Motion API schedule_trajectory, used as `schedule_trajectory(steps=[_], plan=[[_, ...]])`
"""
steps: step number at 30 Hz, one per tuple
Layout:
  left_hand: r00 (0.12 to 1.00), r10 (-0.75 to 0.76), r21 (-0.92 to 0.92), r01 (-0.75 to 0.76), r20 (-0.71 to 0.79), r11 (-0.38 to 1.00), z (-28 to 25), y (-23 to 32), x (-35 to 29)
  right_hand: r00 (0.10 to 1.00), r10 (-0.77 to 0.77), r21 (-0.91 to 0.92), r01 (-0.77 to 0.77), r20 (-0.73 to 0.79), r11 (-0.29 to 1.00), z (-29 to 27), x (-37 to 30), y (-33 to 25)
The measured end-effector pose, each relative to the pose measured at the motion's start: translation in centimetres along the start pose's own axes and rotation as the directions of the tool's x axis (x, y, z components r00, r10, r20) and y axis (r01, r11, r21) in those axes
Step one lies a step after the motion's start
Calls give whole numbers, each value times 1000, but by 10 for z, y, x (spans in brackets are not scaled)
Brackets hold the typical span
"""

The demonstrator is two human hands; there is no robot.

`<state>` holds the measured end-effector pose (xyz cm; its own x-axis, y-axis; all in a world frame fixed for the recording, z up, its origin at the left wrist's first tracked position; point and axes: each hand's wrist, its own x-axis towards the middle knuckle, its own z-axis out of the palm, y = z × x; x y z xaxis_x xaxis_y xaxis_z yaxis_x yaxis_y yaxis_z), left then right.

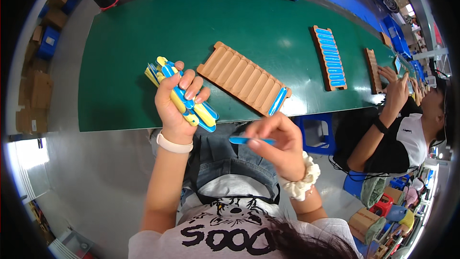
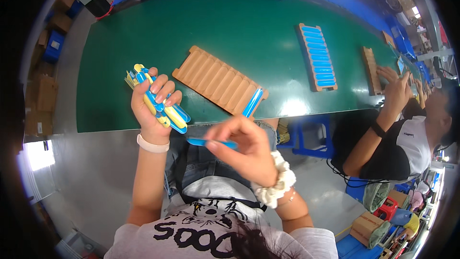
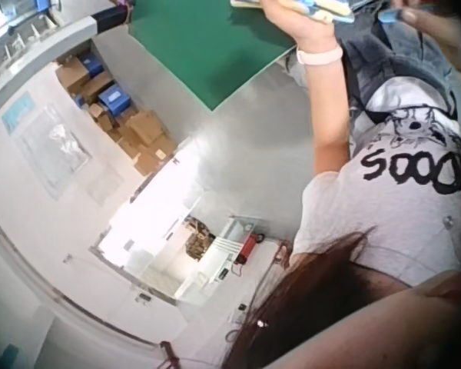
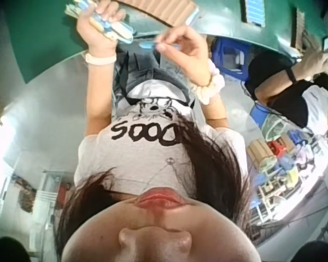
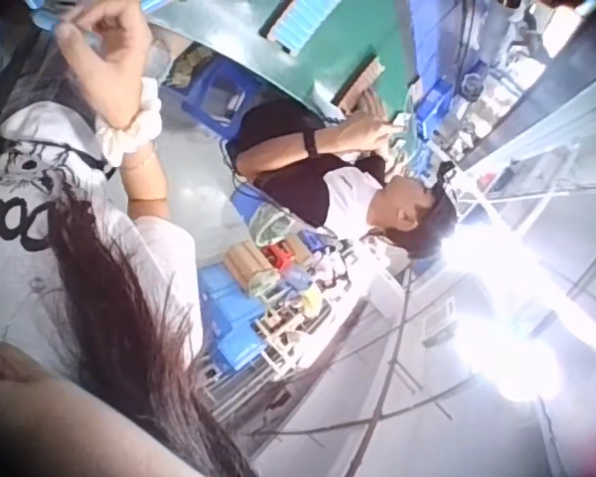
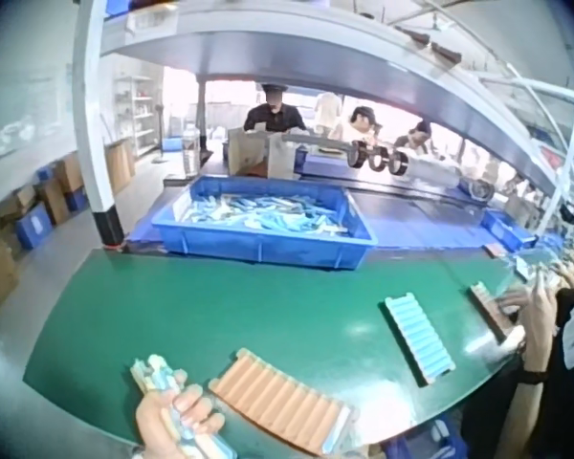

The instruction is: The person takes strips from a bin, holds them in one hand, and places them one by one into the slots of grooved boards by hand.

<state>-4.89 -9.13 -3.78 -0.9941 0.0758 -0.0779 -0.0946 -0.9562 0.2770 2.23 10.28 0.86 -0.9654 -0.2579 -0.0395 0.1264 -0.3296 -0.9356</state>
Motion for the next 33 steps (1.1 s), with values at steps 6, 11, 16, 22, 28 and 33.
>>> schedule_trajectory(steps=[6,11,16,22,28,33], plan=[[983,-150,243,122,103,962,-2,-1,-16,846,-502,-701,467,179,538,36,56,13],[976,-190,339,144,107,930,0,1,-22,794,-498,-868,474,349,148,33,55,4],[964,-239,495,153,116,855,8,-5,-21,829,-558,-746,364,-13,558,-34,60,-32],[957,-249,364,182,146,914,4,1,-13,823,-519,-686,240,-233,687,-89,62,-30],[952,-268,367,200,144,908,6,1,-17,583,-809,-984,-88,73,-152,-71,51,-32],[950,-269,376,194,158,906,6,2,-21,720,-688,-918,208,-91,338,-76,52,-23]])
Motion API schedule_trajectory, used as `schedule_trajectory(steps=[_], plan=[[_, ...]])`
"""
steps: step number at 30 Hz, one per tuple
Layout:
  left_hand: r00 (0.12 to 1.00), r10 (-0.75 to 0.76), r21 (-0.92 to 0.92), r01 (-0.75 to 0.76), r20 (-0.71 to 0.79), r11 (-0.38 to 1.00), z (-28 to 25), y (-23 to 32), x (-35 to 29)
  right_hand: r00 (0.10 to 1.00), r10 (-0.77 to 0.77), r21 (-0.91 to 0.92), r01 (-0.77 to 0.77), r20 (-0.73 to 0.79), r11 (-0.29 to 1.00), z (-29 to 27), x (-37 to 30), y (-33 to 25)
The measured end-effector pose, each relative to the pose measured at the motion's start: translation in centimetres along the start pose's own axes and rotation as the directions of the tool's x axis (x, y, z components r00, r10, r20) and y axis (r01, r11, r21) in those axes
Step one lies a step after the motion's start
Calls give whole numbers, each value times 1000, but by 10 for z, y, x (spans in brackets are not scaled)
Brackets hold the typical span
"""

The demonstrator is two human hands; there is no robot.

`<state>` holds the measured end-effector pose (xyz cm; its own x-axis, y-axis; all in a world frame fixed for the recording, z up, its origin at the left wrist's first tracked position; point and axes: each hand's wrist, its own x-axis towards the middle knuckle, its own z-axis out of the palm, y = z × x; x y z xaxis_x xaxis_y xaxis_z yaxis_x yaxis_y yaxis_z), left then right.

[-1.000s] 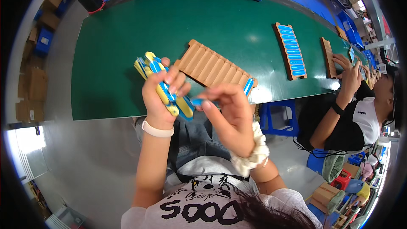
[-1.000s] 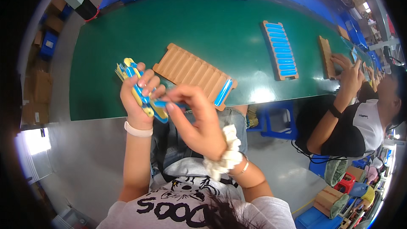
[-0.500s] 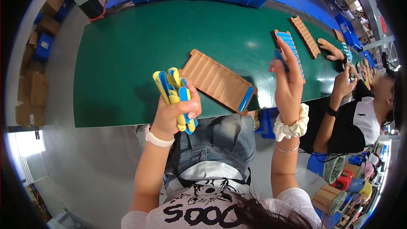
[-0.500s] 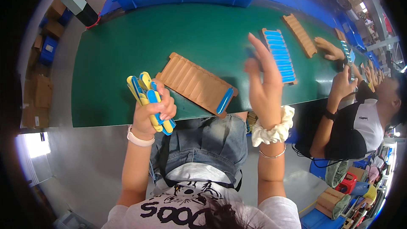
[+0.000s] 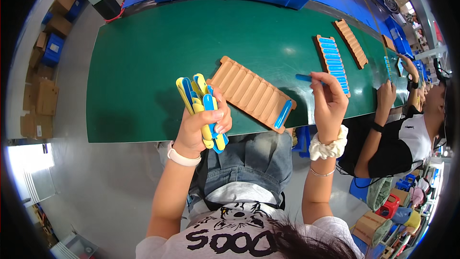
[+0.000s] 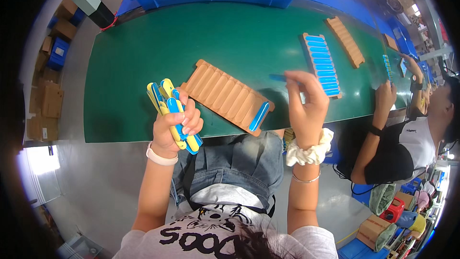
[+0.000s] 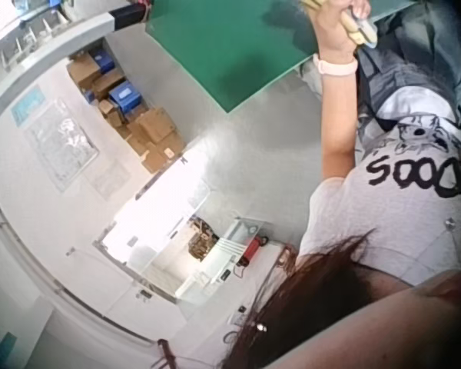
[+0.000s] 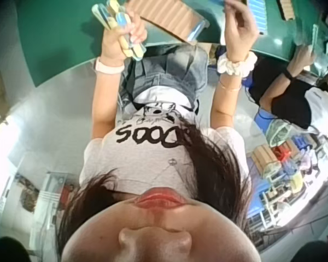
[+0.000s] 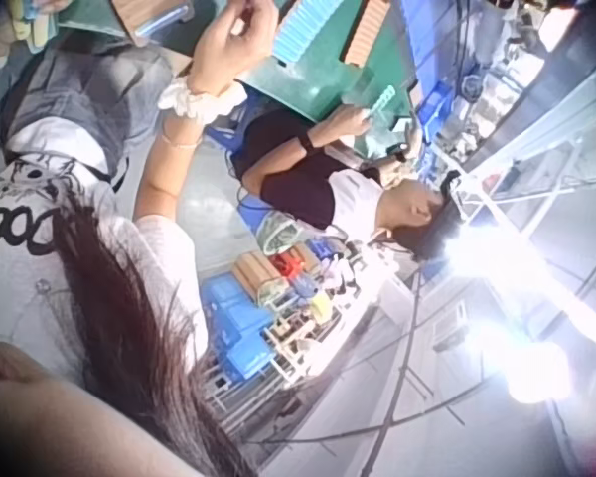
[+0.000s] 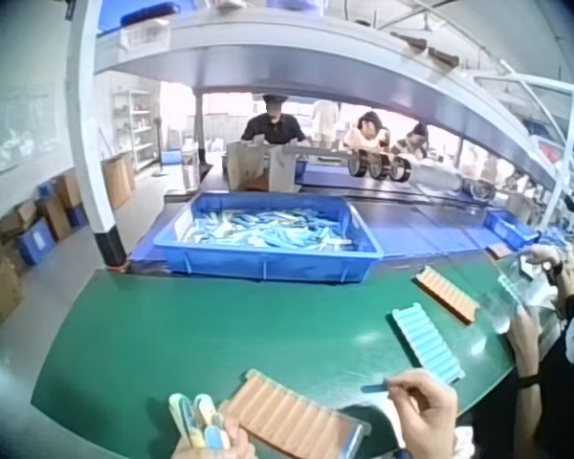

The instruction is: The person takes strips from a bin, holds them in one hand, and places them one by one into the slots of grooved boards by hand.

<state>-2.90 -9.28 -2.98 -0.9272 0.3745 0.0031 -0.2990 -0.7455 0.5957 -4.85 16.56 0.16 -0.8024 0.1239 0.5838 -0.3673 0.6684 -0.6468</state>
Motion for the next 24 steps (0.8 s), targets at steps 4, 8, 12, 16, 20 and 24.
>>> schedule_trajectory(steps=[4,8,12,16,20,24], plan=[[1000,-2,-12,2,4,1000,1,0,1,853,356,411,-502,382,761,-14,5,-7],[1000,-6,-9,6,-2,1000,2,1,0,685,396,109,-568,611,815,-14,17,8],[1000,3,-26,-3,-2,1000,-1,1,-1,557,316,45,-539,768,841,-9,26,9],[1000,8,-29,-8,14,1000,-1,0,1,540,350,-179,-344,765,922,-7,31,-5],[999,22,-21,-21,25,1000,-2,2,-2,650,239,-164,-176,721,971,1,18,-18],[998,60,-22,-61,-17,998,0,1,-3,830,161,-45,-162,534,986,2,10,-45]])
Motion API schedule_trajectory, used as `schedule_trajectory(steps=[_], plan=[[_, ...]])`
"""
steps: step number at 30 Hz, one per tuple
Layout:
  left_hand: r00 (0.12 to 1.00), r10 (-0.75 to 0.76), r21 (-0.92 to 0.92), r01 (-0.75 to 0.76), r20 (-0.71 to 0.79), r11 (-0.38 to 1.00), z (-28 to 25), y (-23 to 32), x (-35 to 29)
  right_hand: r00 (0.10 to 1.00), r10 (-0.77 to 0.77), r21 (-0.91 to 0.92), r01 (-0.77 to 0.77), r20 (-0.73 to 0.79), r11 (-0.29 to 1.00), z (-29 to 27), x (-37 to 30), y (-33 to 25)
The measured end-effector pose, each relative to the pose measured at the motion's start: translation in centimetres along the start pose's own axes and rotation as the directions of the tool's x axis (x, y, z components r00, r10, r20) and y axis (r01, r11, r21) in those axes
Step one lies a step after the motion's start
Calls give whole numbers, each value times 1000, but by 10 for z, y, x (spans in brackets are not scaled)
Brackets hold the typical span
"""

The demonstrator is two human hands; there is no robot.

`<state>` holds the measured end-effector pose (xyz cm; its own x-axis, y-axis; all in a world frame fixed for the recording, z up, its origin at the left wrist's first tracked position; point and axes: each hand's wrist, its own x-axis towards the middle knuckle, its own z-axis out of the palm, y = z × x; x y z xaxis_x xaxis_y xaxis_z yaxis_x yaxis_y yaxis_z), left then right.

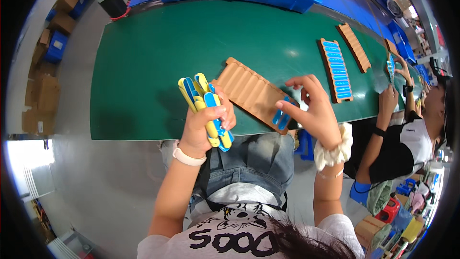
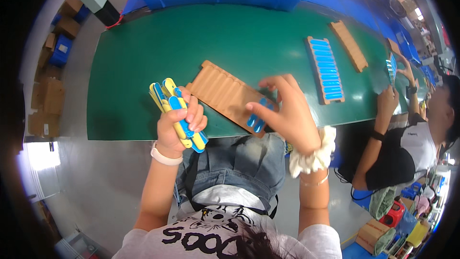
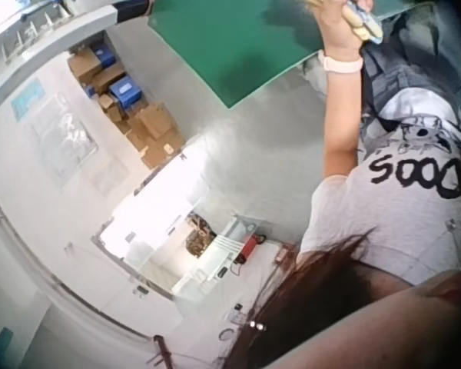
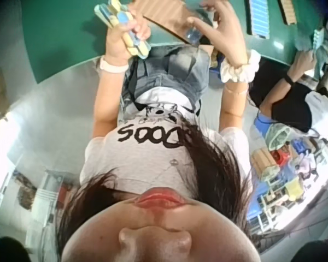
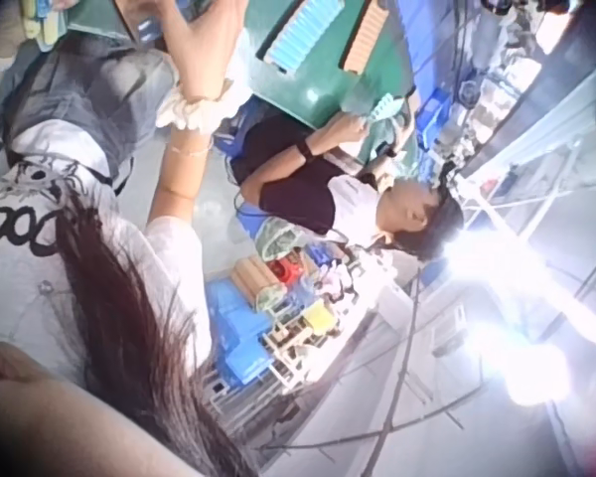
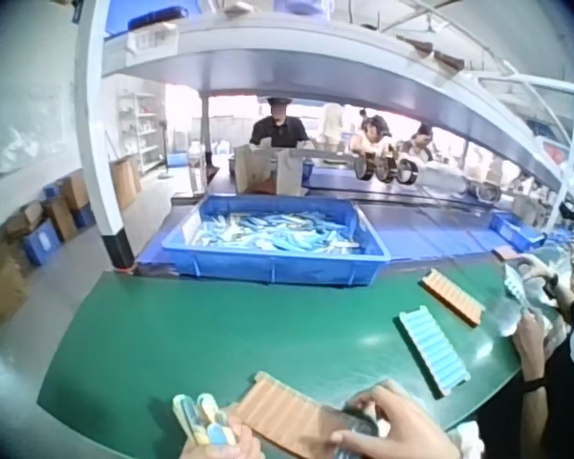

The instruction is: The person takes strips from a bin, holds them in one hand, and places them one by one into the slots of grooved boards by hand.

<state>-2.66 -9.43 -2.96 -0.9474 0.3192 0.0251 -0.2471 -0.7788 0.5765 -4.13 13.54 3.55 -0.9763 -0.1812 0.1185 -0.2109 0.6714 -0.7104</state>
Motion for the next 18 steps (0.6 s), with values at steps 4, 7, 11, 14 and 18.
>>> schedule_trajectory(steps=[4,7,11,14,18], plan=[[997,9,-72,-15,-79,997,-1,-3,6,998,-42,308,25,51,951,37,-13,-39],[968,43,-11,-47,-248,999,1,0,6,974,-225,213,223,-14,951,73,-3,-53],[969,17,-137,-53,-247,989,6,1,7,996,-90,432,77,8,898,86,0,-52],[972,89,-87,-110,-218,990,-6,-6,11,996,8,625,-58,83,778,89,3,-41],[969,95,-43,-108,-230,993,1,-4,6,977,100,759,-208,186,617,79,1,-31]])
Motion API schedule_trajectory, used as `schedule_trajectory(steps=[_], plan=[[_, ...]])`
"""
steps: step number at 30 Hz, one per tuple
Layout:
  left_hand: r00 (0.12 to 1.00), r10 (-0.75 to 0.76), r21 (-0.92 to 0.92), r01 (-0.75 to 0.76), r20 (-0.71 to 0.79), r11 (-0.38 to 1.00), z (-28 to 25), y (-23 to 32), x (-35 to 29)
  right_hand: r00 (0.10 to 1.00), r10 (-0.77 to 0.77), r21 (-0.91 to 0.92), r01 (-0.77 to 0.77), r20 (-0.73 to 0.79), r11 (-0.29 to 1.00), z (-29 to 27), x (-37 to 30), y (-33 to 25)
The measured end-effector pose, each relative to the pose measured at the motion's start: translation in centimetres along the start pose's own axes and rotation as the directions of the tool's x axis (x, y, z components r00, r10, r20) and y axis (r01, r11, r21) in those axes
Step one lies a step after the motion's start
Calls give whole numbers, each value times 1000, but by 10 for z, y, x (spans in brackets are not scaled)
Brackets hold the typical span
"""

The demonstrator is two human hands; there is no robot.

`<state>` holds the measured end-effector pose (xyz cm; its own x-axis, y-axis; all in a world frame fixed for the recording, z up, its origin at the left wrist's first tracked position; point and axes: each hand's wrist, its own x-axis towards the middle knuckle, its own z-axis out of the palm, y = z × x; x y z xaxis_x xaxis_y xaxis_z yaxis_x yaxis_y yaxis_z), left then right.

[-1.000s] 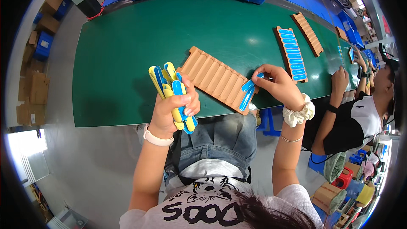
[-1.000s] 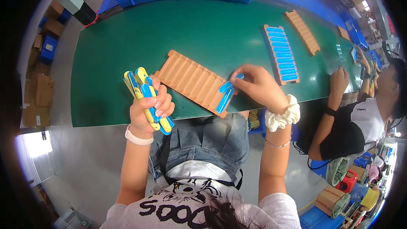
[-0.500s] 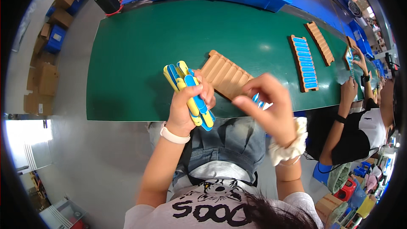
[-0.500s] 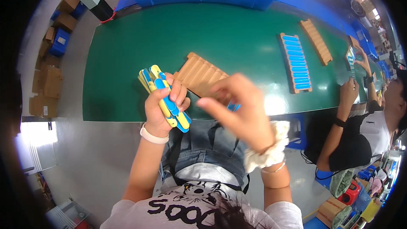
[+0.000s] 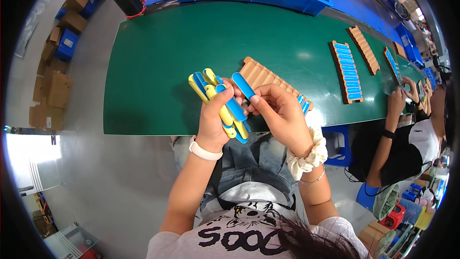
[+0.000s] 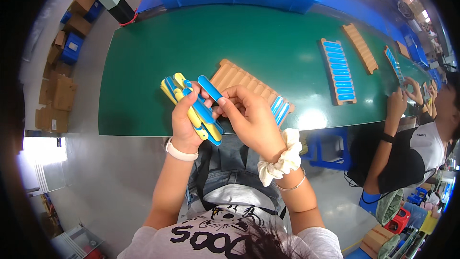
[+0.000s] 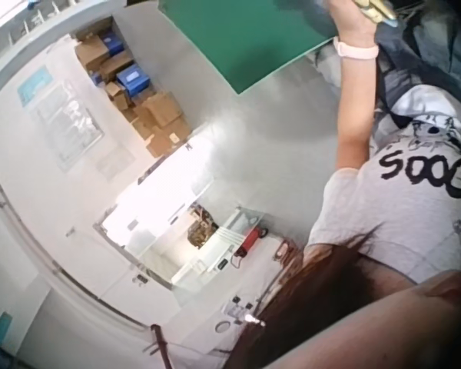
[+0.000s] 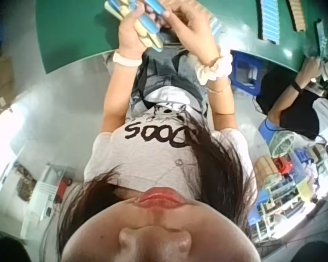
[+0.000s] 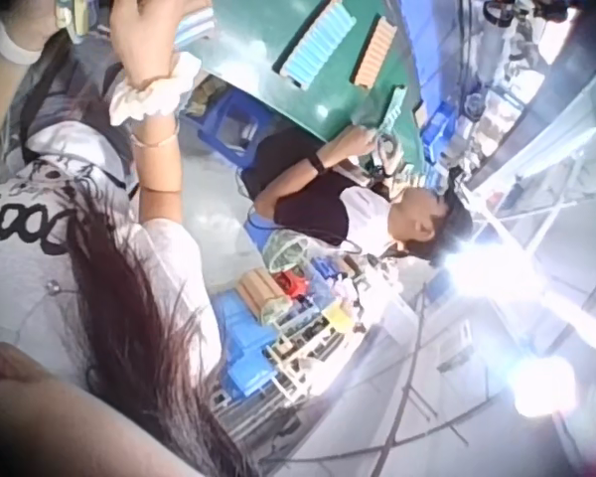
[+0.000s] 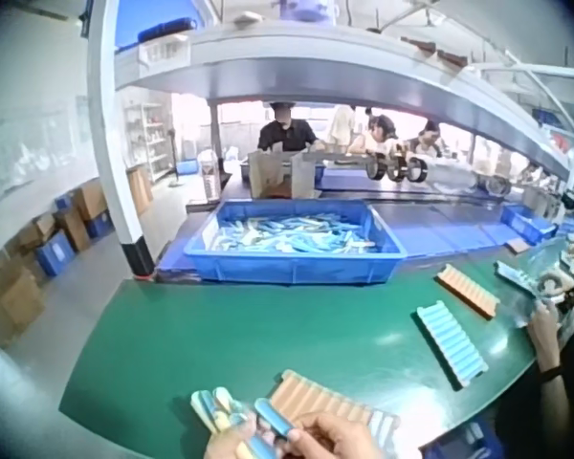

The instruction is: The person takes strips from a bin, holds them in one hand, and places them one by one into the slots of grooved boards by hand.

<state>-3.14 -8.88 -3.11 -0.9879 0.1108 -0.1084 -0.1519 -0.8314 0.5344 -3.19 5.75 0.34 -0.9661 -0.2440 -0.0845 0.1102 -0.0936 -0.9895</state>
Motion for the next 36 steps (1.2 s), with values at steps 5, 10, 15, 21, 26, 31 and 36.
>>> schedule_trajectory(steps=[5,10,15,21,26,31,36], plan=[[999,3,-23,-3,-40,1000,0,1,2,999,-49,-261,44,-15,964,-36,5,-19],[1000,-17,-121,17,2,992,-2,-1,7,974,202,-415,-142,103,899,-114,15,-39],[1000,-17,-114,17,-1,993,-1,-1,7,965,257,-621,-176,43,764,-133,30,-40],[1000,2,-116,-5,-29,993,-1,2,5,948,317,-694,-213,23,688,-98,27,-41],[1000,-10,-124,6,-29,992,-1,-1,6,992,-76,-857,123,98,501,-92,11,-25],[1000,-14,-50,14,-1,999,0,0,4,972,-192,-555,237,138,798,-19,-9,-25],[997,74,-21,-74,-18,997,-8,-6,5,982,-135,-407,179,133,896,0,-1,0]])
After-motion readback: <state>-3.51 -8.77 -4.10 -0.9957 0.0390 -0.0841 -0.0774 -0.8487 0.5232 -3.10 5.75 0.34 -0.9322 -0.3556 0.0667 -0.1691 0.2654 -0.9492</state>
